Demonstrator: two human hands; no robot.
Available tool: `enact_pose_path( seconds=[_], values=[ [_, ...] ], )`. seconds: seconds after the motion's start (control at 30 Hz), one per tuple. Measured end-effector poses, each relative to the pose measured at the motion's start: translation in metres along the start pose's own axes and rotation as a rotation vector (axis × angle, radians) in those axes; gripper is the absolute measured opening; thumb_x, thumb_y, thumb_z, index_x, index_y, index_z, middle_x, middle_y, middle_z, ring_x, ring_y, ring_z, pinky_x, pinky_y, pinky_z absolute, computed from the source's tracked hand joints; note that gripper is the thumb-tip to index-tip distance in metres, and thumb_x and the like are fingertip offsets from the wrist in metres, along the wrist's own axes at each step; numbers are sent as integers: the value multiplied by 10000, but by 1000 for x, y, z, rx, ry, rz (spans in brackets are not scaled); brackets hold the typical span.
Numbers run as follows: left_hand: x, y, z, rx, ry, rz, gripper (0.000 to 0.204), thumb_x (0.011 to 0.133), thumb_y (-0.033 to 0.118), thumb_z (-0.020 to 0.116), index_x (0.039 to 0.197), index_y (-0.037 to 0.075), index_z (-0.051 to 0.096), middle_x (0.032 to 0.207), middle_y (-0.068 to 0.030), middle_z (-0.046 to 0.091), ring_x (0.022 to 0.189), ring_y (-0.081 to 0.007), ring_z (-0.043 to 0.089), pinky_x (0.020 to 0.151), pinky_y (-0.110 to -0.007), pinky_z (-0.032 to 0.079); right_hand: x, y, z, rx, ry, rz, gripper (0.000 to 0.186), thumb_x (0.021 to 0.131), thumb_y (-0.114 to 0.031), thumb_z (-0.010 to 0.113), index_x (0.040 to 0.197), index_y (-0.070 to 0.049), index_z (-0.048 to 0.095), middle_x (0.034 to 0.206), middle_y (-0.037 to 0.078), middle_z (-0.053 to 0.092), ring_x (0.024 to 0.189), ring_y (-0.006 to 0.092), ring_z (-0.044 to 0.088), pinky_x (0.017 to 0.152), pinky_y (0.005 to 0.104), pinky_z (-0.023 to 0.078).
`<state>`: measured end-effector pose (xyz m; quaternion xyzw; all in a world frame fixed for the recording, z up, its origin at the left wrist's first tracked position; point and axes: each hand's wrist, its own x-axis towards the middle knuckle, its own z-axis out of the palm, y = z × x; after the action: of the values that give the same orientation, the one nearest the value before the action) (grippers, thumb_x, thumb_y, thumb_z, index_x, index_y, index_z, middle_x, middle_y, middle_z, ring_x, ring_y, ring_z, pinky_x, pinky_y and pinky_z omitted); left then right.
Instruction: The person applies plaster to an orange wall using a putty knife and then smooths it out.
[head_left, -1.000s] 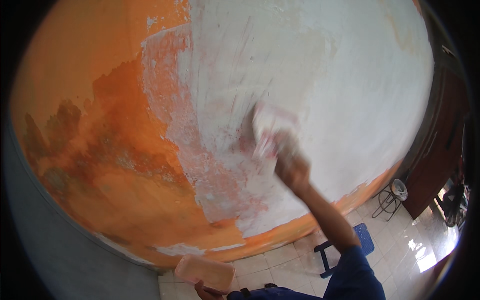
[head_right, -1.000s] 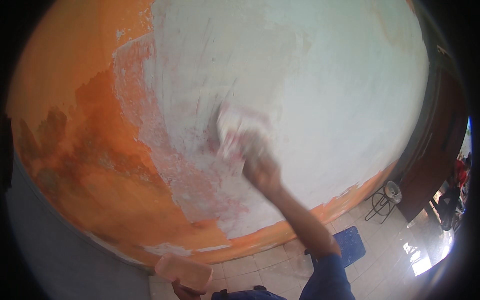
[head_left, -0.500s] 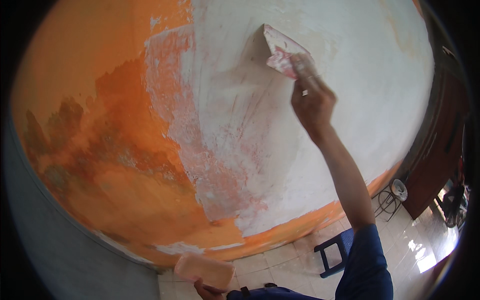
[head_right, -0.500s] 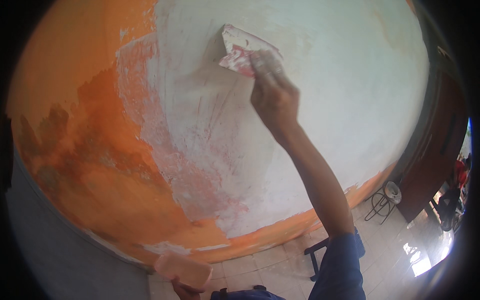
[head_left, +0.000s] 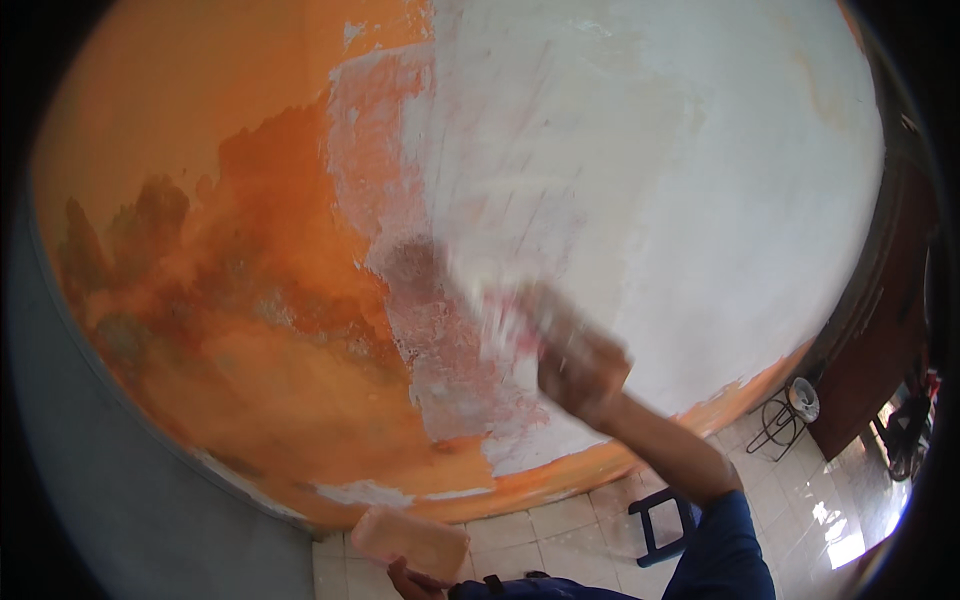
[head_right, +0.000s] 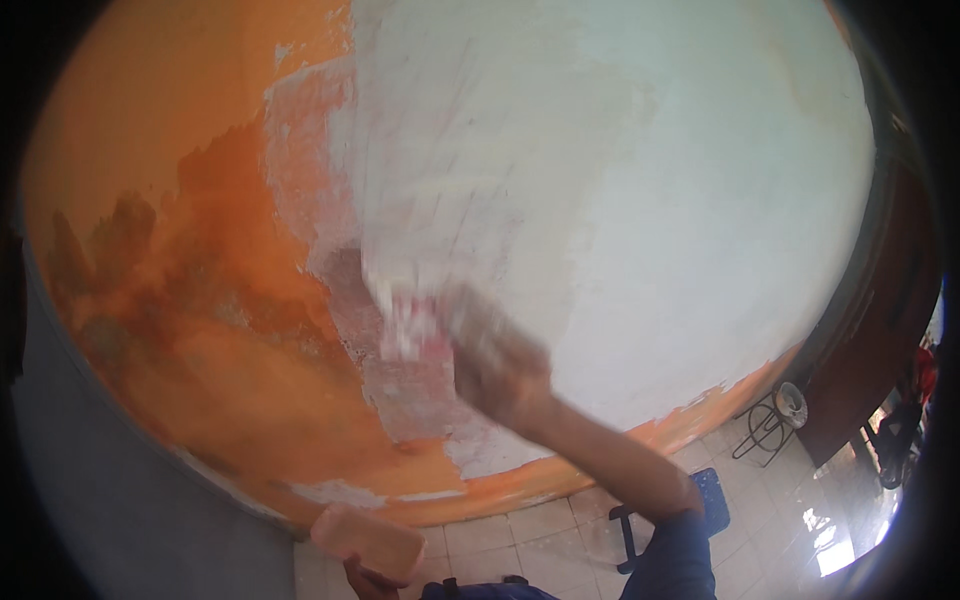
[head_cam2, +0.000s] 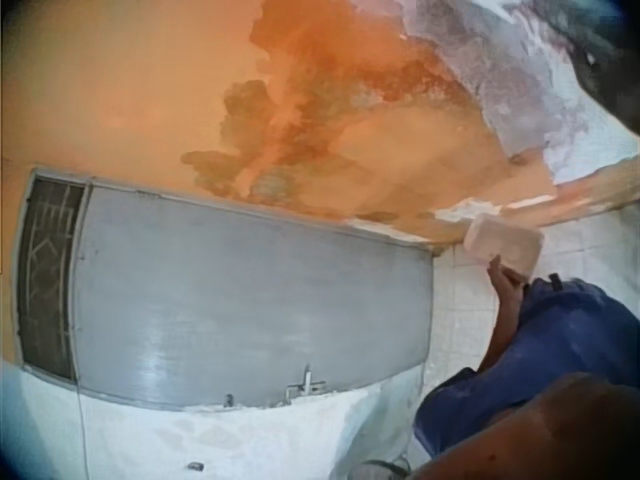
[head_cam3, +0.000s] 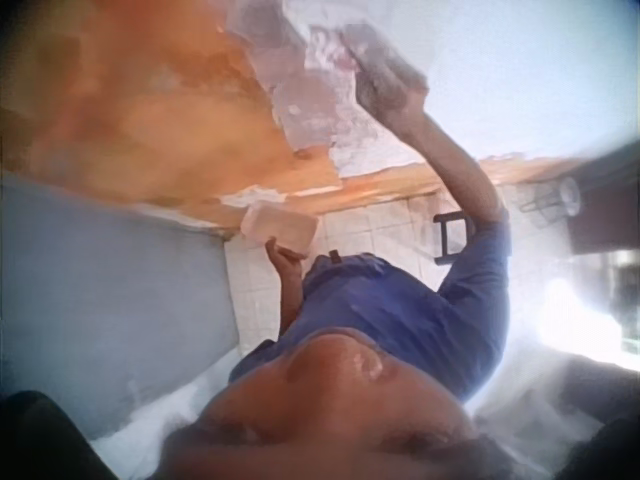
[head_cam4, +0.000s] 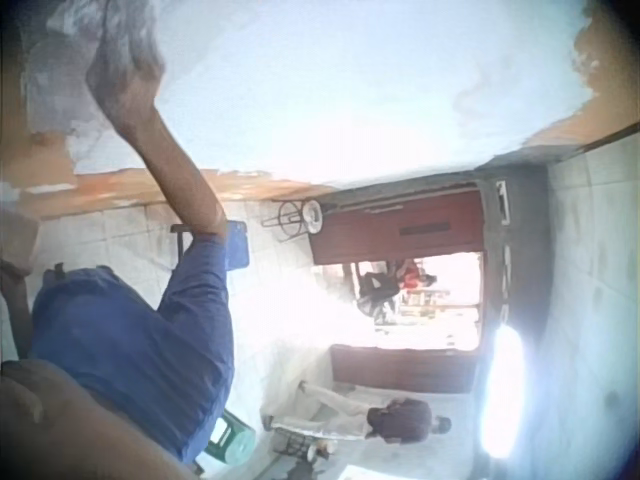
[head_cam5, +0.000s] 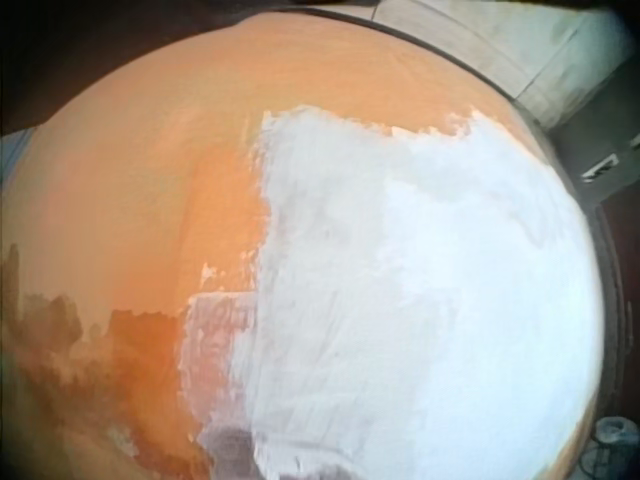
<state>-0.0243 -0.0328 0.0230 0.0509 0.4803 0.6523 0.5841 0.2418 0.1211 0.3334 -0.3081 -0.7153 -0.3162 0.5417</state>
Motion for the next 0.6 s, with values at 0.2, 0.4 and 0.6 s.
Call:
enact_pose_path(
  seconds=[0.2,0.4,0.6],
  values=[
    [8,5,10,-46,-25,-52,404,830,454,524,758,61,585,389,-4,411,292,-169,385,301,-331,405,98,29,24,-231,188,-238,401,753,63,559,1150,21,588,1210,185,568,1145,328,546,941,411,470],
    [7,19,16,-54,55,-26,341,823,435,534,821,96,569,407,21,401,307,-145,373,302,-318,390,61,1,80,-341,-94,-253,455,791,24,526,1242,79,502,1318,239,471,1227,387,466,1014,460,412],
    [19,23,-1,-62,-23,-45,368,811,431,551,917,80,585,468,6,466,348,-146,427,318,-315,401,-85,-43,101,-188,-408,-232,476,803,-35,537,1257,94,476,1316,274,453,1223,406,461,1019,463,398]
  ],
)
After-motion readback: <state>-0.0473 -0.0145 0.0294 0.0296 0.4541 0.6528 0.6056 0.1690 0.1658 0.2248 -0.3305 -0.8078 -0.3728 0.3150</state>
